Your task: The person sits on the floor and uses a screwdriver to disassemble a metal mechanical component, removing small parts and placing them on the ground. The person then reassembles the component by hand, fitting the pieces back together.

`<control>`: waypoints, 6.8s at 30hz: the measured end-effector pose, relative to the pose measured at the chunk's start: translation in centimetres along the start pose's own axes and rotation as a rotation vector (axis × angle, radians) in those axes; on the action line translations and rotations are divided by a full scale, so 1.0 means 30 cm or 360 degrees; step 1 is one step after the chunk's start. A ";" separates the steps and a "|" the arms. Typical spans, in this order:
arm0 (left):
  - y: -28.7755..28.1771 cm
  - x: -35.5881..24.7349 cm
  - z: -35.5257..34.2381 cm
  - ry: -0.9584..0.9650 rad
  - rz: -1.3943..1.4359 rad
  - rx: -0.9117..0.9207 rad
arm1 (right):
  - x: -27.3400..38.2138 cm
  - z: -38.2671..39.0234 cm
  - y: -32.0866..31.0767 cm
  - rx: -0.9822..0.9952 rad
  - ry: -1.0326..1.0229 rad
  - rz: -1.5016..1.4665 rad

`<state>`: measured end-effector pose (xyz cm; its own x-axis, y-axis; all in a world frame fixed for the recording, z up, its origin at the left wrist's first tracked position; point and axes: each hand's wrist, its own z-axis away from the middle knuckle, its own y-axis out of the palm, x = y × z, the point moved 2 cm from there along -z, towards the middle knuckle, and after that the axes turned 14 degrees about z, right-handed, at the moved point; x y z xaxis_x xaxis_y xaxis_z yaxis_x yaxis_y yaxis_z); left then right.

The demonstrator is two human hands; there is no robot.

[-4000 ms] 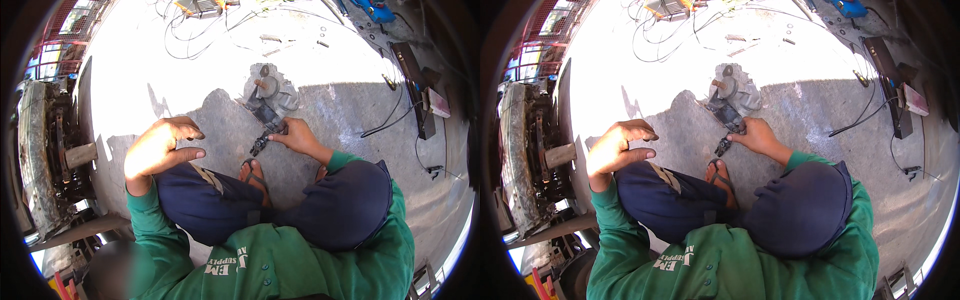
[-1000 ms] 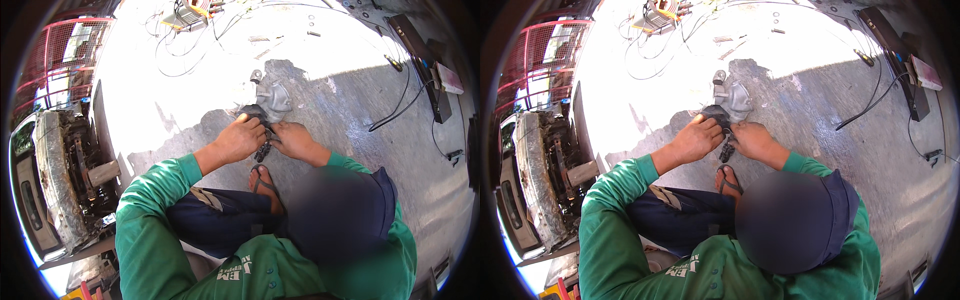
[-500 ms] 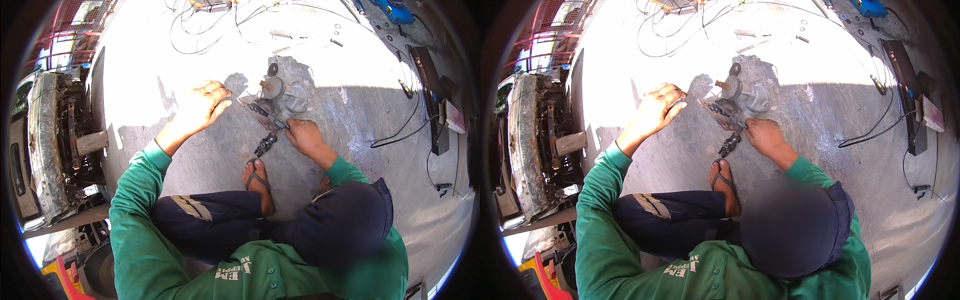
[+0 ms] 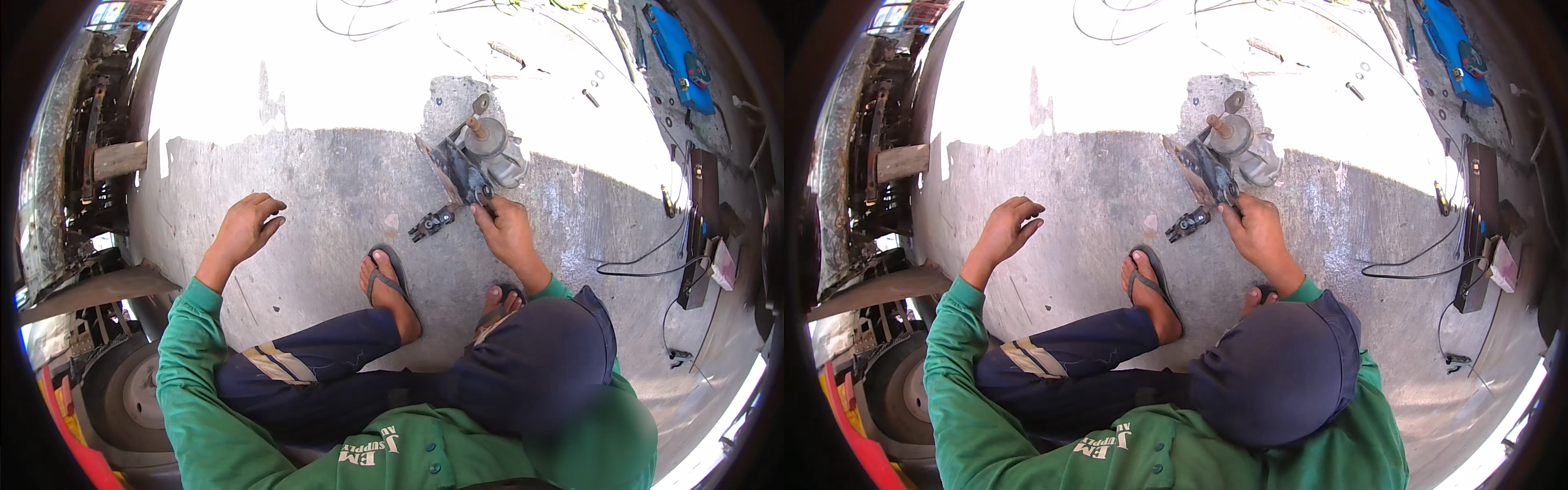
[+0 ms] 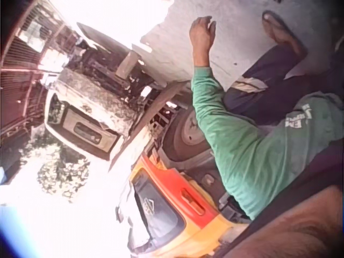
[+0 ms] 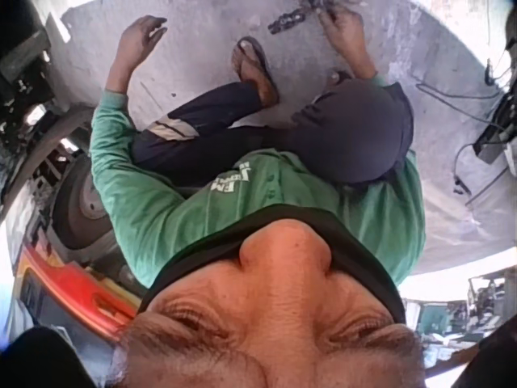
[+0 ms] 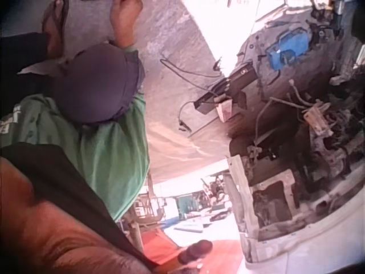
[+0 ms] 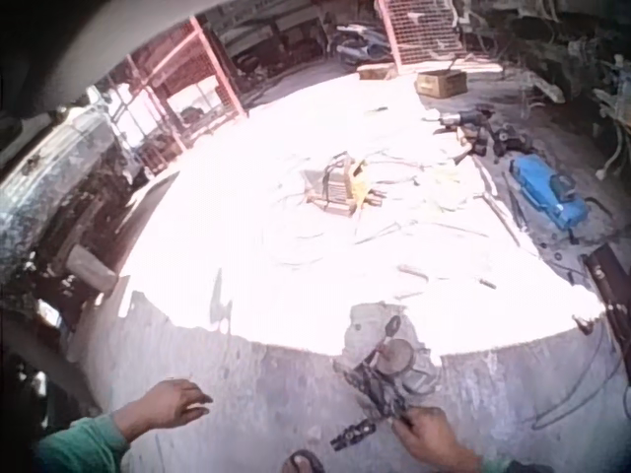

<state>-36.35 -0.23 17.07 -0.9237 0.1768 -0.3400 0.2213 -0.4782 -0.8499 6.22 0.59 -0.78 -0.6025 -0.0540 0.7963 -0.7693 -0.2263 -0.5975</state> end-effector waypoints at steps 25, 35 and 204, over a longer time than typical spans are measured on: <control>0.329 -0.137 -0.242 0.0159 0.0131 0.0736 | 0.017 0.007 0.001 0.0099 -0.0166 0.0183; 0.353 -0.098 -0.216 0.0108 0.0125 0.0777 | 0.005 0.007 0.010 0.0182 -0.0121 0.0158; 0.052 -0.591 -0.825 0.0331 0.0891 0.0205 | -0.033 0.064 0.043 0.0081 -0.0161 -0.0034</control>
<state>-11.89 17.17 11.83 -0.5946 0.0262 -0.8036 0.6042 -0.6448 -0.4681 6.24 -1.51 -2.16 -0.5598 -0.1461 0.8157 -0.7683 -0.2772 -0.5769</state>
